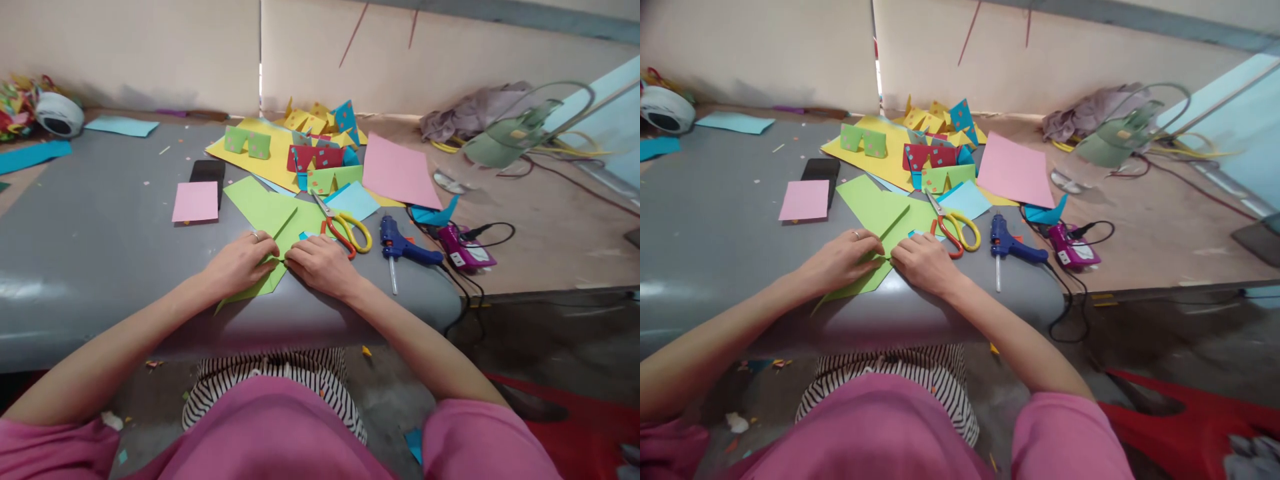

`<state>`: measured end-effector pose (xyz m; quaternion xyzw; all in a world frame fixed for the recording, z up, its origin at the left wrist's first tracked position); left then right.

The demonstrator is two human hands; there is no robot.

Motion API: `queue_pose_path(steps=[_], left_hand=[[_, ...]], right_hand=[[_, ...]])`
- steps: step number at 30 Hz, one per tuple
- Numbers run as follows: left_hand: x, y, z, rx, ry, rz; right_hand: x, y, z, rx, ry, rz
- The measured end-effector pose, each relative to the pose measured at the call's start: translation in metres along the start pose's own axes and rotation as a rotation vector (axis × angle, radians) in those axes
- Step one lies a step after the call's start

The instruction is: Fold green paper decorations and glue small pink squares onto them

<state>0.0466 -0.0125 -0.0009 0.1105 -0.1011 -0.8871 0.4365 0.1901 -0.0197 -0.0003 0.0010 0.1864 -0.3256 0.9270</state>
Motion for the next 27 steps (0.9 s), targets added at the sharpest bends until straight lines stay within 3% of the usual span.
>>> queue_pose_path(steps=[16,23,27], left_hand=[[-0.017,0.002,0.0,-0.119,-0.04,-0.052],[-0.009,-0.003,0.0,-0.076,0.144,-0.053],[-0.008,-0.002,-0.003,-0.032,0.147,-0.037]], right_hand=[[-0.001,0.008,0.001,-0.327,0.024,-0.145],[-0.001,0.011,0.001,-0.39,0.043,-0.176],[-0.001,0.013,0.001,-0.421,0.042,-0.198]])
Point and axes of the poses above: each hand's wrist, its own x-axis away from the middle knuckle, its own z-axis out of the back of the hand, y = z × x, the point moved 6 cm from there along -x, towards the middle knuckle, and after that the axes turned 7 degrees about -x, right-handed, at the moved point
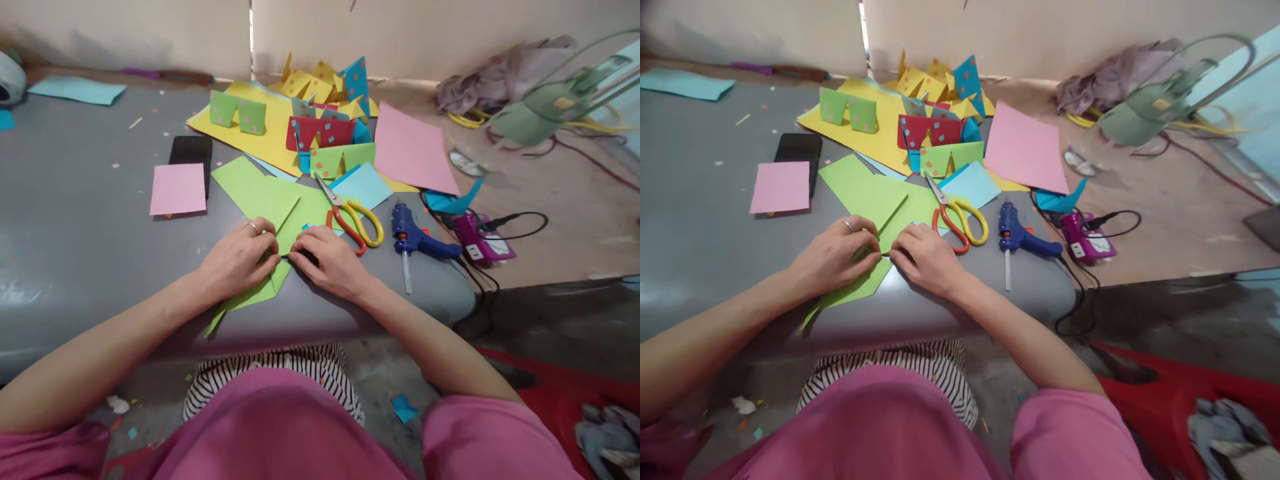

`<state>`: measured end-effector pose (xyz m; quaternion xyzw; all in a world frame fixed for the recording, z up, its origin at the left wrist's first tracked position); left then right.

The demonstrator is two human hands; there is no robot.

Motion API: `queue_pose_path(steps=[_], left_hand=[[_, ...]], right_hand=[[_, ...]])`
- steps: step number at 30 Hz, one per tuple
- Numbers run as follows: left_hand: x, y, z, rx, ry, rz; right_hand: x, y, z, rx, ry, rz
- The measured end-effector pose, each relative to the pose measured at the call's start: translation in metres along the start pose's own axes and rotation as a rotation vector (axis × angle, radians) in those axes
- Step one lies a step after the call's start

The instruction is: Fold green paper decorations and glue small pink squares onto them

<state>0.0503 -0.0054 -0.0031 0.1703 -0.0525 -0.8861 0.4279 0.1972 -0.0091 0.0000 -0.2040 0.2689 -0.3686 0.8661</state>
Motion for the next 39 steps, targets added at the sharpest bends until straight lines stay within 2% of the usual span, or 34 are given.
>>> queue_pose_path(steps=[15,29,39], left_hand=[[-0.002,-0.004,-0.003,0.039,-0.073,0.013],[0.001,0.001,0.004,-0.06,-0.071,-0.013],[0.002,0.004,0.005,-0.113,-0.09,-0.018]], right_hand=[[-0.004,0.003,-0.001,-0.017,0.041,-0.049],[-0.012,0.007,-0.002,-0.008,-0.04,-0.191],[-0.012,0.006,-0.004,-0.038,-0.055,-0.186]])
Point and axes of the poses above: each hand's wrist, its own x-axis away from the middle knuckle, its own z-axis out of the back of the hand, y = z × x, the point moved 6 cm from there along -x, towards the middle knuckle, and after that the axes turned 7 degrees about -x, right-handed, at the moved point
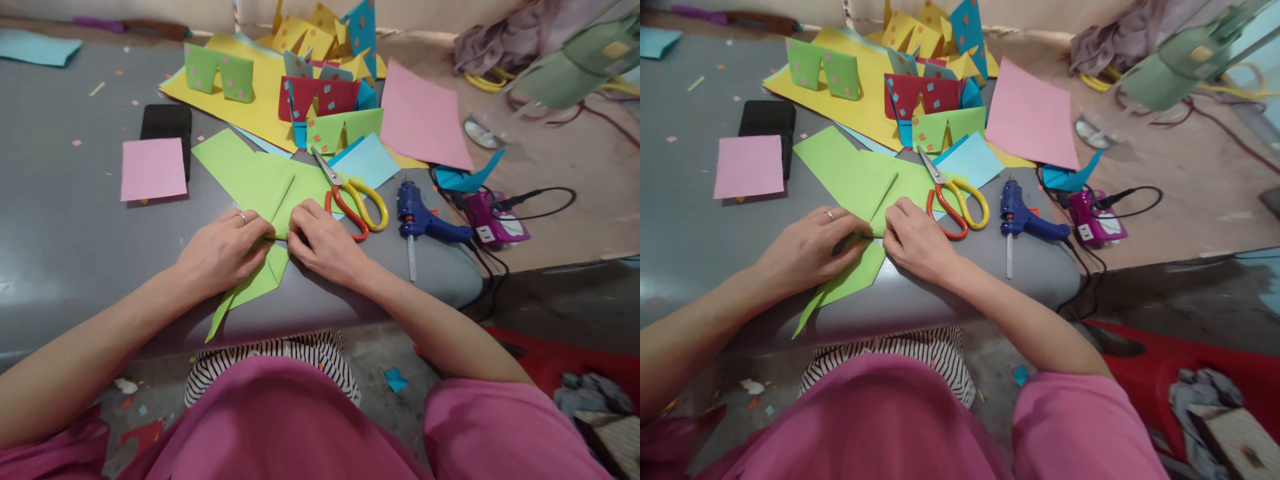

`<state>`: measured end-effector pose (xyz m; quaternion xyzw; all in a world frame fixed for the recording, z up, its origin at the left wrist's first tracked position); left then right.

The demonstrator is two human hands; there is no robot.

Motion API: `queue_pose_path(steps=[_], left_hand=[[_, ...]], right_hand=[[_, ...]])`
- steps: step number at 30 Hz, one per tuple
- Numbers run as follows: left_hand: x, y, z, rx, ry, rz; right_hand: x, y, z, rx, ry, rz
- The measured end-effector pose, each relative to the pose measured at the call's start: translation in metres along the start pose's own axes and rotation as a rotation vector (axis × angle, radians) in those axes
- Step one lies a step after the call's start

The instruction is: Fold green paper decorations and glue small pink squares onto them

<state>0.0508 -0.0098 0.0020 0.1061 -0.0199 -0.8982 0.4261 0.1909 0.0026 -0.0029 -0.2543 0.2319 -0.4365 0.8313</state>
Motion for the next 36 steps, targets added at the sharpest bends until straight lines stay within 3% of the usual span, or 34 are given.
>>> queue_pose_path(steps=[9,14,24,30,36], left_hand=[[0.002,0.005,0.003,-0.108,0.053,-0.027],[0.006,0.012,0.007,-0.183,0.095,-0.124],[0.006,0.019,0.007,-0.268,0.042,-0.218],[0.004,0.021,0.005,-0.303,-0.048,-0.224],[0.007,0.02,0.004,-0.317,-0.022,-0.217]], right_hand=[[0.001,0.002,-0.004,0.032,0.018,0.006],[0.0,0.003,-0.004,0.034,0.024,0.013],[0.002,0.006,0.003,-0.161,0.03,-0.033],[0.002,0.008,0.006,-0.228,0.045,-0.062],[0.002,0.007,0.005,-0.217,0.045,-0.051]])
Point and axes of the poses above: each hand's wrist, its own x-axis away from the middle knuckle, its own z-axis out of the back of the hand, y = z × x, the point moved 6 cm from there along -x, towards the middle knuckle, and after that the axes turned 7 degrees about -x, right-handed, at the moved point
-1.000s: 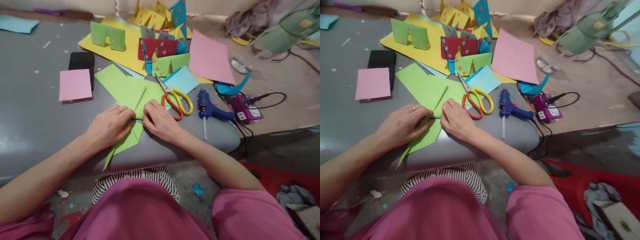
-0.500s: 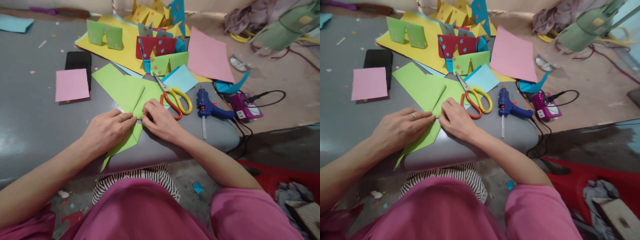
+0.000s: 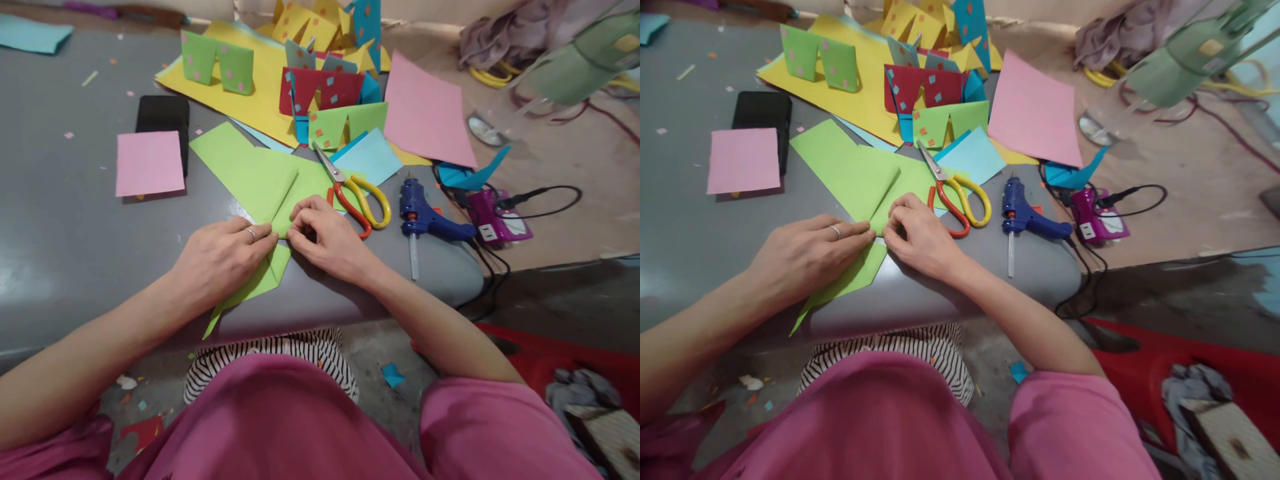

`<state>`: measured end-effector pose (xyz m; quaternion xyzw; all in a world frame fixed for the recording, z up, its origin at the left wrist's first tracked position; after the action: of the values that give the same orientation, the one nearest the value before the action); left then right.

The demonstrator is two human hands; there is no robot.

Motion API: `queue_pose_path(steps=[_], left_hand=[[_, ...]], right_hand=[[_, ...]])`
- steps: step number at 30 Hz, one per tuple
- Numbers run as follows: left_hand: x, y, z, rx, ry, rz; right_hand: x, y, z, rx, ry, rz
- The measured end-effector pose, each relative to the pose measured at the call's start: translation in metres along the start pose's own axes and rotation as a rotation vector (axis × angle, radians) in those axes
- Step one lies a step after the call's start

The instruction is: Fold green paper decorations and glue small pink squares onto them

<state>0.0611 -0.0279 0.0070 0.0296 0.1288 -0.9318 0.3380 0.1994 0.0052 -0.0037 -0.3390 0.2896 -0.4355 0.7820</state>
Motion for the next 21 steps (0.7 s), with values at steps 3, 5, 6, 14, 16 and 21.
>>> queue_pose_path(steps=[3,5,6,14,16,21], left_hand=[[0.0011,0.0001,-0.0001,-0.024,0.026,0.014],[0.0012,0.0011,0.0002,-0.035,0.04,0.015],[0.0011,0.0015,0.0002,-0.037,0.042,0.018],[0.0003,-0.0023,-0.002,0.176,-0.011,0.108],[0.0,-0.003,-0.0022,0.23,-0.023,0.121],[-0.0011,-0.0022,-0.0029,0.188,-0.059,0.118]], right_hand=[[-0.0001,0.0003,-0.0004,0.023,0.007,-0.016],[0.0001,0.0004,-0.0009,0.034,0.005,-0.031],[0.0003,0.0003,-0.0009,0.039,0.005,-0.035],[0.003,-0.0008,-0.0019,0.096,0.003,-0.02],[0.0033,-0.0015,-0.0032,0.122,-0.001,-0.007],[0.0043,-0.0019,-0.0023,0.195,0.023,0.008]])
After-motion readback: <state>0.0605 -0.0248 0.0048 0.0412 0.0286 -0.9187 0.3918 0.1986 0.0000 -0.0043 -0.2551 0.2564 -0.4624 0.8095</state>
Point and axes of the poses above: each hand's wrist, its own x-axis away from the middle knuckle, its own z-axis out of the back of the hand, y = z × x, the point moved 6 cm from there along -x, towards the middle knuckle, and after that the axes turned 7 degrees about -x, right-handed, at the moved point
